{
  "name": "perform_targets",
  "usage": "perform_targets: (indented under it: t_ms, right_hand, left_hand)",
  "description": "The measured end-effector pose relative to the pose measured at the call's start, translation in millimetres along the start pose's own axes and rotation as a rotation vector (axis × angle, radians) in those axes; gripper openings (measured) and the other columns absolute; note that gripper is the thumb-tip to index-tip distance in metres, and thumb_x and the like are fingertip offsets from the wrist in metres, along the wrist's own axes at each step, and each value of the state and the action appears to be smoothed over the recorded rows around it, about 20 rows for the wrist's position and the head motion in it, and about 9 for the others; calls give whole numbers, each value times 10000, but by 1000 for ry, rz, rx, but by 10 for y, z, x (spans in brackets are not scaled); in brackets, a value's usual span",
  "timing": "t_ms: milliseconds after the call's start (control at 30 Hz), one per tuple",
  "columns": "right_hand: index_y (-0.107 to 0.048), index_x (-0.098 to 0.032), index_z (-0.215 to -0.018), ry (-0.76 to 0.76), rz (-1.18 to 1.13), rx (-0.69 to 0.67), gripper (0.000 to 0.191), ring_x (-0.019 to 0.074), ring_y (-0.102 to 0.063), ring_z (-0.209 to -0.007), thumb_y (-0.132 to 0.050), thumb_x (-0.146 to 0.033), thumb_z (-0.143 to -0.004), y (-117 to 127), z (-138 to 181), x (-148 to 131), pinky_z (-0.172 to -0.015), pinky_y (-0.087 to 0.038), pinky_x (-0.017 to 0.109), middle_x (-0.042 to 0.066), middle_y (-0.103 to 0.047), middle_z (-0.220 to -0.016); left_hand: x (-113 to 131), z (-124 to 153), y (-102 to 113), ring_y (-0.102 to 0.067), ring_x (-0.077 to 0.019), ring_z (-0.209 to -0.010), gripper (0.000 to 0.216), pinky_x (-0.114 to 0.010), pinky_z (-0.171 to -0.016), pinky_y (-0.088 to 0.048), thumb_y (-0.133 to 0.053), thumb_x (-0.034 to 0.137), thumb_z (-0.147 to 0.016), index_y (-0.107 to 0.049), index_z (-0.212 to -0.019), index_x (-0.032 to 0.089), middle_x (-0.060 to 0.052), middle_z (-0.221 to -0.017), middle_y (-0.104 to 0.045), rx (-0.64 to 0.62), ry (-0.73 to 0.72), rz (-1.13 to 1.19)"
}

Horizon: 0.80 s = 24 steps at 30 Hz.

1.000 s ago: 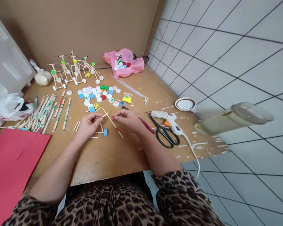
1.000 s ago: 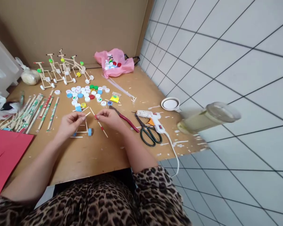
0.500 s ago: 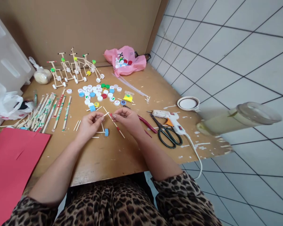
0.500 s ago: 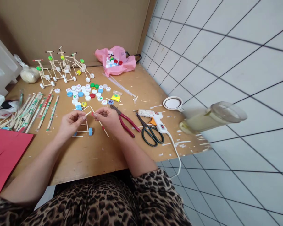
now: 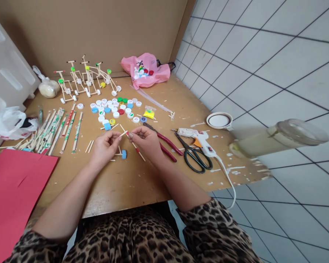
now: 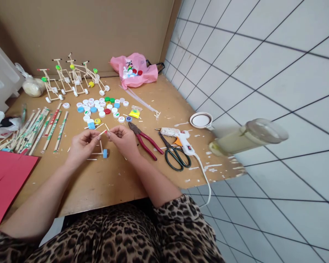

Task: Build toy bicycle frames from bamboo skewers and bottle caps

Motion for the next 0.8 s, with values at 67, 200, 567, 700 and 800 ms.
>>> perform_targets:
  t_ms: [67, 200, 567, 700, 800]
  right_hand:
    - [-552, -194, -635, 2, 7, -7, 162, 92, -562, -576, -676, -298, -643, -5, -3, 8, -610, -479, 246, -27, -615, -604]
    - [-542, -196, -633, 3, 10, -12, 183, 93, -559, -571, -677, -318, -646, -16, -5, 12, -614, -483, 251, -27, -612, -598]
    - [-541, -198, -629, -17, 39, 10, 187, 101, -559, -580, -675, -327, -644, -17, -10, 17, -626, -479, 260, -19, -615, -608]
    - [-538, -198, -623, -26, 33, 13, 191, 99, -551, -568, -678, -327, -637, -18, -9, 16, -611, -468, 255, -21, -611, -599]
    - [-538, -196, -619, -25, 24, 17, 185, 95, -548, -564, -673, -321, -637, -19, -11, 11, -609, -463, 249, -26, -604, -592]
  left_hand:
    - [1, 1, 4, -528, -101, -523, 97, -225, -531, -431, -602, 245, -722, -671, -738, 179, 3, -647, -656, 3, -19, -23]
    - [1, 4, 6, -531, -103, -536, 100, -229, -545, -428, -598, 248, -735, -669, -750, 179, -1, -670, -660, 1, -38, -56]
    - [41, 10, 8, -521, -103, -529, 77, -231, -541, -427, -604, 230, -739, -665, -745, 184, -2, -671, -656, 2, -51, -81]
    - [48, 12, 9, -524, -103, -537, 87, -228, -546, -423, -593, 225, -748, -667, -756, 181, -3, -677, -656, -6, -59, -94]
    - [44, 11, 6, -528, -103, -546, 86, -228, -551, -421, -593, 221, -750, -666, -761, 179, -4, -687, -657, -10, -66, -104]
Point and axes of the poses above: each hand's wrist, its own z-axis away from the middle knuckle, its own y-axis out of the back of the hand, x = y × z, the point moved 4 cm from there along -z, towards the middle knuckle
